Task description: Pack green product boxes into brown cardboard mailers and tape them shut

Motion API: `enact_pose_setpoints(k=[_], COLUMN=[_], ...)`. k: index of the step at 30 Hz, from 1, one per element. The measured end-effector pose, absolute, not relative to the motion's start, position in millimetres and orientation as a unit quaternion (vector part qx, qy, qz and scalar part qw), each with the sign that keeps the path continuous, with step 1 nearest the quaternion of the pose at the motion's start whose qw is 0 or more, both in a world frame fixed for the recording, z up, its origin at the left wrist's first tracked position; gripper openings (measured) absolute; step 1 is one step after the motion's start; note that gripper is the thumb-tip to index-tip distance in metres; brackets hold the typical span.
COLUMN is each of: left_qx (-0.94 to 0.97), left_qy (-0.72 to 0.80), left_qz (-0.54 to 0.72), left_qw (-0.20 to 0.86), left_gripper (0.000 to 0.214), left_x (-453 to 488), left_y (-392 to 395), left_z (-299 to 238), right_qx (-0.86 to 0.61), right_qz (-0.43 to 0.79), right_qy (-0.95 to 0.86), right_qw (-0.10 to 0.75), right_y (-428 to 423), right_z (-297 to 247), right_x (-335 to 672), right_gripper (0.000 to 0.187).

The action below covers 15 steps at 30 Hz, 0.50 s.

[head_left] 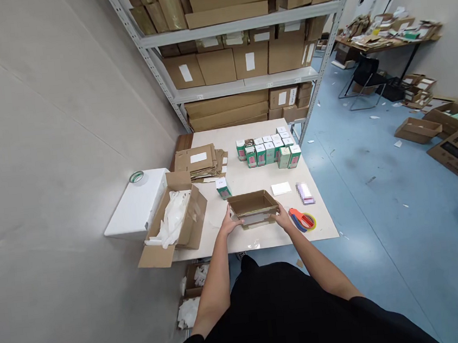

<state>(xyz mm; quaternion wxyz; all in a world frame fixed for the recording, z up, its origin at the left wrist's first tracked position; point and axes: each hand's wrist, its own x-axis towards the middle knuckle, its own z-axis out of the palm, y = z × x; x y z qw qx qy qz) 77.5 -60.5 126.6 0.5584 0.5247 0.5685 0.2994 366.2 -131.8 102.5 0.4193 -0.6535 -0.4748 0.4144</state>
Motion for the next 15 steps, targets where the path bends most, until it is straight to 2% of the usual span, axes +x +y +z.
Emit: enact_pose_setpoints(k=[5, 10, 15], left_qx=[0.532, 0.556, 0.541], left_qy=[0.558, 0.558, 0.544], left_qz=[0.32, 0.319, 0.341], left_qw=[0.55, 0.526, 0.543], left_gripper=[0.126, 0.106, 0.097], left_x=[86, 89, 86], left_y=[-61, -56, -58], left_z=[121, 118, 109], right_qx=[-0.649, -0.637, -0.663], right_qz=[0.404, 0.383, 0.376], right_qy=[-0.464, -0.527, -0.526], right_qw=[0.447, 0.412, 0.377], right_y=[-129, -116, -115], right_z=[104, 111, 106], right_x=[361, 349, 347], right_gripper=[0.084, 0.085, 0.078])
